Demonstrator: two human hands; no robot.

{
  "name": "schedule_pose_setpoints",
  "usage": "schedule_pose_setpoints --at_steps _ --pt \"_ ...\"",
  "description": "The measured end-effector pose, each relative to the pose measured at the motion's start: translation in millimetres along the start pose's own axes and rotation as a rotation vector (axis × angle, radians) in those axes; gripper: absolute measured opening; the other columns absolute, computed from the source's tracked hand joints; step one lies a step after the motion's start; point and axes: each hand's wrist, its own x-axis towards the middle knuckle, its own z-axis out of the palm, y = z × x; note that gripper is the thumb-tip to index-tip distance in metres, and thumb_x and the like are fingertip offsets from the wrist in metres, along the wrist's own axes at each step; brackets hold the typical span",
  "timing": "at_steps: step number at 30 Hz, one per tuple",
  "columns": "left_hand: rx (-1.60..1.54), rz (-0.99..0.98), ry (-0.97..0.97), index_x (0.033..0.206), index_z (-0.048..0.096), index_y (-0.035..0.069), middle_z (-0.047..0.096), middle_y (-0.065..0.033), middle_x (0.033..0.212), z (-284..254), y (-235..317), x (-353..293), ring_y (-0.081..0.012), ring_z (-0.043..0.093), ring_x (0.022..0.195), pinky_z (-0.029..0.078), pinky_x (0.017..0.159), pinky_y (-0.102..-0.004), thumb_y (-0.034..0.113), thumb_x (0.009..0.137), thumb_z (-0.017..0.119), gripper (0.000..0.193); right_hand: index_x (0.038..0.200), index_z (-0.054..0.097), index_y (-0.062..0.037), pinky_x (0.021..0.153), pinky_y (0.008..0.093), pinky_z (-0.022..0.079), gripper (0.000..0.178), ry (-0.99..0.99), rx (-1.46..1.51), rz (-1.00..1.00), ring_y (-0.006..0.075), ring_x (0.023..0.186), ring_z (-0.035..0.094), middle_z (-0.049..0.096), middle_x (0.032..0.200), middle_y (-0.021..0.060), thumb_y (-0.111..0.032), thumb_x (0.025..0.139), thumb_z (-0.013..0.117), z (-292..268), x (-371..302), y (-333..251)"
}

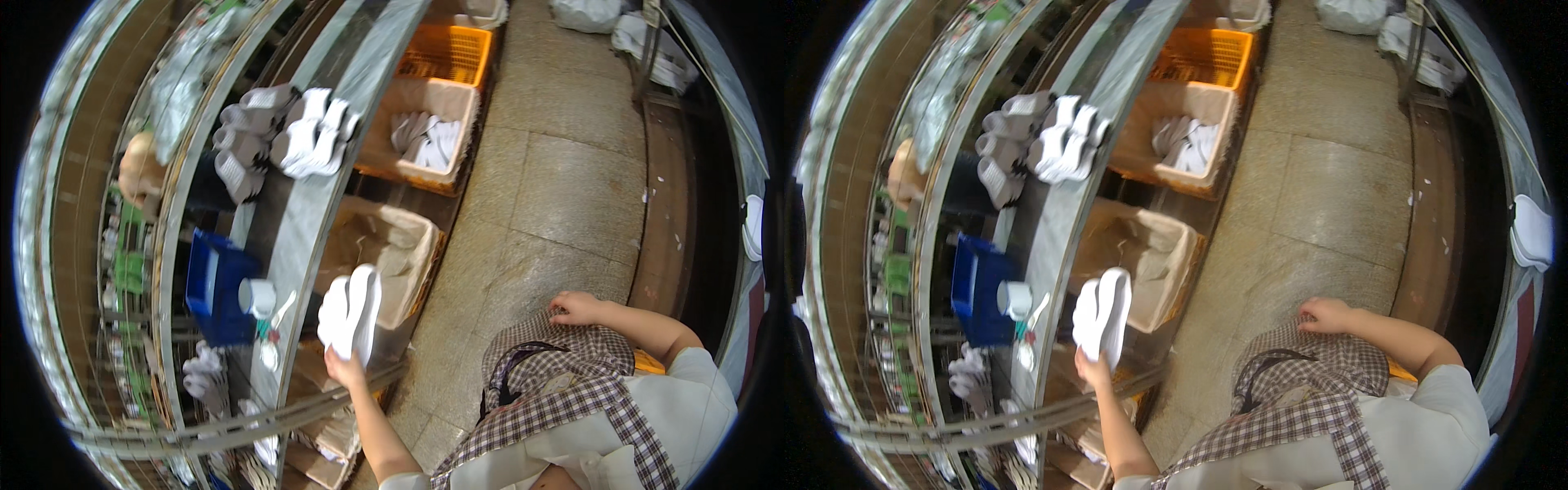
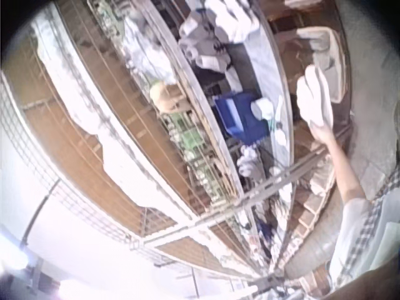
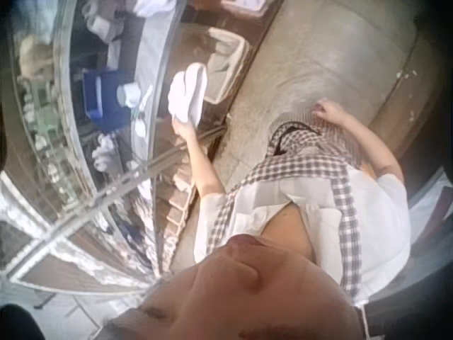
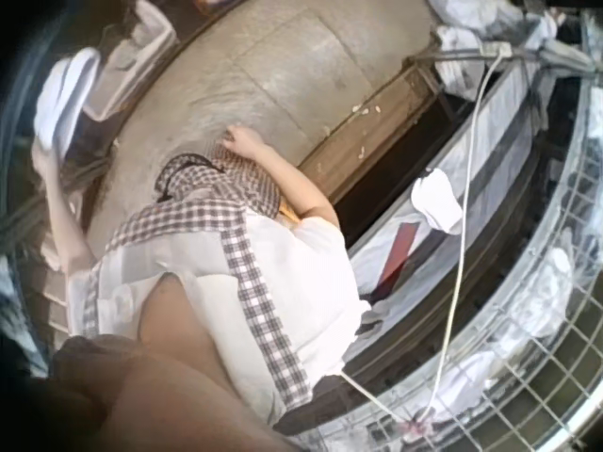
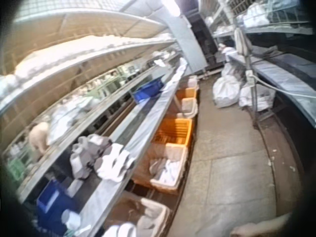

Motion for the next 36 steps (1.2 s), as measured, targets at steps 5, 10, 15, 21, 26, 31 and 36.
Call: schedule_pose_setpoints --at_steps 5,10,15,21,26,31,36 --pt "-0.133 0.151 -0.242 0.124 0.051 0.012 0.045 -0.0145 0.132 116.1 209.2 71.0 -0.0359 0.038 0.123 0.034 0.102 -0.0447 0.017 0.064 0.077 0.065 0.110 0.059 -0.0063 0.079 0.0398 0.047 0.044 0.110 0.066 0.199 0.0298 0.094 0.058 0.059 0.103 0.0142 -0.042 0.084 0.060 -47.5 -24.3 43.4" --pt "-0.176 0.310 -0.345 0.129 0.047 0.019 0.040 -0.0109 0.138 217.4 349.1 132.9 -0.0365 0.032 0.128 0.033 0.103 -0.0461 0.018 0.064 0.075 0.071 0.109 0.059 -0.0029 0.083 0.0399 0.047 0.045 0.224 0.210 0.325 0.0319 0.098 0.058 0.058 0.107 0.0180 -0.038 0.081 0.062 -96.2 -0.8 69.3" --pt "-0.057 0.358 -0.422 0.131 0.044 0.024 0.036 -0.0085 0.141 281.5 429.8 190.4 -0.0362 0.031 0.129 0.036 0.097 -0.0553 0.018 0.067 0.073 0.070 0.109 0.059 -0.0017 0.081 0.0385 0.048 0.043 0.321 0.374 0.521 0.0318 0.095 0.058 0.058 0.105 0.0175 -0.036 0.082 0.063 -140.3 34.9 84.3" --pt "0.311 0.425 -0.497 0.134 0.040 0.036 0.034 -0.0079 0.142 341.4 499.7 254.1 -0.0381 0.039 0.122 0.040 0.089 -0.0590 0.016 0.073 0.069 0.070 0.108 0.058 -0.0008 0.078 0.0386 0.047 0.041 0.437 0.617 0.591 0.0301 0.090 0.058 0.059 0.099 0.0176 -0.032 0.082 0.065 -175.2 75.1 116.8" --pt "0.115 0.412 -0.783 0.134 0.044 0.019 0.043 -0.0152 0.137 431.7 504.3 327.7 -0.0372 0.052 0.112 0.044 0.090 -0.0452 0.025 0.079 0.066 0.060 0.107 0.059 0.0001 0.079 0.0386 0.047 0.037 0.242 0.664 0.609 0.0294 0.089 0.059 0.060 0.100 0.0172 -0.028 0.083 0.065 -219.7 118.9 187.1" --pt "0.862 0.504 -0.440 0.130 0.048 0.025 0.040 -0.0074 0.138 519.5 497.7 392.3 -0.0374 0.032 0.128 0.033 0.092 -0.0635 0.033 0.083 0.060 0.049 0.104 0.059 -0.0004 0.079 0.0386 0.047 0.034 0.284 0.751 0.673 0.0287 0.090 0.059 0.060 0.100 0.0163 -0.026 0.083 0.064 -269.2 184.7 263.9" --pt "1.347 0.858 -0.761 0.124 0.053 0.023 0.047 -0.0075 0.130 591.8 512.0 439.4 -0.0372 0.036 0.123 0.031 0.094 -0.0616 0.045 0.085 0.052 0.044 0.103 0.059 -0.0005 0.078 0.0385 0.047 0.031 0.385 0.734 0.694 0.0300 0.091 0.058 0.059 0.100 0.0157 -0.021 0.081 0.066 -296.7 266.8 327.0"
